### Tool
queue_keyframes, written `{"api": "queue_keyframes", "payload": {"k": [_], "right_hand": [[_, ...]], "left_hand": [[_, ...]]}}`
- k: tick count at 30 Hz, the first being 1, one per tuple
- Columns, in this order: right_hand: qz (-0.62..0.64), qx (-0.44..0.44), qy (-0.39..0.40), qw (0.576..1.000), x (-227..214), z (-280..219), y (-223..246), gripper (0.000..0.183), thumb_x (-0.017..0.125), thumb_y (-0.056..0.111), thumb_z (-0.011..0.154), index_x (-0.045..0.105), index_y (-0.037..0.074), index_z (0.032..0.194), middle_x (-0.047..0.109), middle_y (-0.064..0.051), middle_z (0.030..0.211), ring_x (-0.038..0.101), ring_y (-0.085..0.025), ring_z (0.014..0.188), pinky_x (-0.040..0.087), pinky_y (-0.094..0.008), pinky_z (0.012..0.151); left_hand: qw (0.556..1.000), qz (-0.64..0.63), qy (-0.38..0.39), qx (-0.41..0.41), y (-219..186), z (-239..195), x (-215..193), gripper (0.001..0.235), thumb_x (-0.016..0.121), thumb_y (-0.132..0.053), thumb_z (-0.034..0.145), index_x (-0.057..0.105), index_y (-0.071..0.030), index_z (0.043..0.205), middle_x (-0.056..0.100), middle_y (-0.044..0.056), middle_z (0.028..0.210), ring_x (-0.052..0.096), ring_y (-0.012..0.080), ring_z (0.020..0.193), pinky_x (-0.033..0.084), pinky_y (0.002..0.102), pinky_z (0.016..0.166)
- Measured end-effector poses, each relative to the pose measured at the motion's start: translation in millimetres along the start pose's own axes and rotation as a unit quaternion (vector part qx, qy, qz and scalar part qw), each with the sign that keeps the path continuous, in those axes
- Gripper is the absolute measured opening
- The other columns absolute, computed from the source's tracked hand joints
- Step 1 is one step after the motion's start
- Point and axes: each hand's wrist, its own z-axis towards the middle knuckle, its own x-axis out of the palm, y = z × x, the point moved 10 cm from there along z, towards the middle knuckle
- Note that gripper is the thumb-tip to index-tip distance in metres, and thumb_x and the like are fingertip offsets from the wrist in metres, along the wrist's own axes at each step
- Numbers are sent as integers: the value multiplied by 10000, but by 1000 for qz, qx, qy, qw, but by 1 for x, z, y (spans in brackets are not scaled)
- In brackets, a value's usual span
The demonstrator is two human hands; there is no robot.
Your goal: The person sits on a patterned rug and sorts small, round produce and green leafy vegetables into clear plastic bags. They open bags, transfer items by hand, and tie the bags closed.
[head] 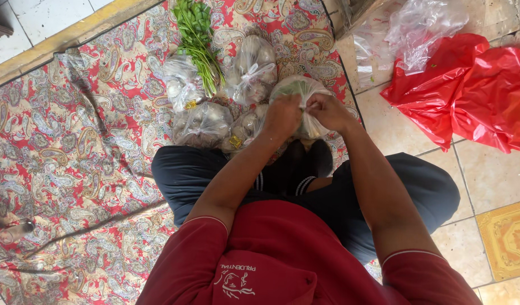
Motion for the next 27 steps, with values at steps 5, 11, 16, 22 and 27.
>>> {"api": "queue_keyframes", "payload": {"k": [5, 11, 16, 22, 27], "right_hand": [[-200, 97, -76, 972, -30, -11, -25, 267, 665, 294, 972, 684, 124, 1176, 726, -172, 1124, 681, -353, 1068, 523, -487, 909], [-219, -82, -108, 966, 5, -22, 37, 471, 717, 343, 907, 577, 110, 1292, 650, -237, 1272, 617, -440, 1140, 484, -522, 929], [-302, 53, -61, 950, 25, -13, 10, 435, 665, 324, 923, 518, 117, 1277, 668, -218, 1172, 662, -416, 1069, 519, -544, 881], [-338, 39, -64, 938, 23, -3, -11, 363, 588, 315, 963, 537, 116, 1262, 693, -162, 1200, 680, -381, 1084, 530, -557, 848], [-338, 68, 9, 939, 17, 12, -10, 458, 619, 455, 956, 625, 121, 1269, 711, -200, 1201, 674, -417, 1099, 521, -546, 912]], "left_hand": [[988, 34, 118, -93, 55, -1, 38, 130, 643, -136, 924, 664, -23, 985, 692, 200, 985, 675, 387, 952, 553, 493, 866], [989, 96, 111, 23, 26, -21, 62, 258, 702, -198, 855, 633, -16, 1025, 684, 209, 977, 673, 395, 930, 564, 501, 760], [978, 134, 159, -8, 37, -23, 85, 246, 708, -202, 865, 602, -44, 1021, 686, 195, 993, 681, 389, 950, 577, 492, 761], [979, 129, 157, -33, 50, -30, 110, 225, 698, -192, 845, 634, -72, 1025, 706, 182, 921, 706, 375, 859, 580, 505, 713], [977, 73, 185, -77, 58, -28, 119, 130, 671, -195, 837, 739, -84, 830, 736, 180, 803, 745, 350, 760, 595, 489, 700]]}}
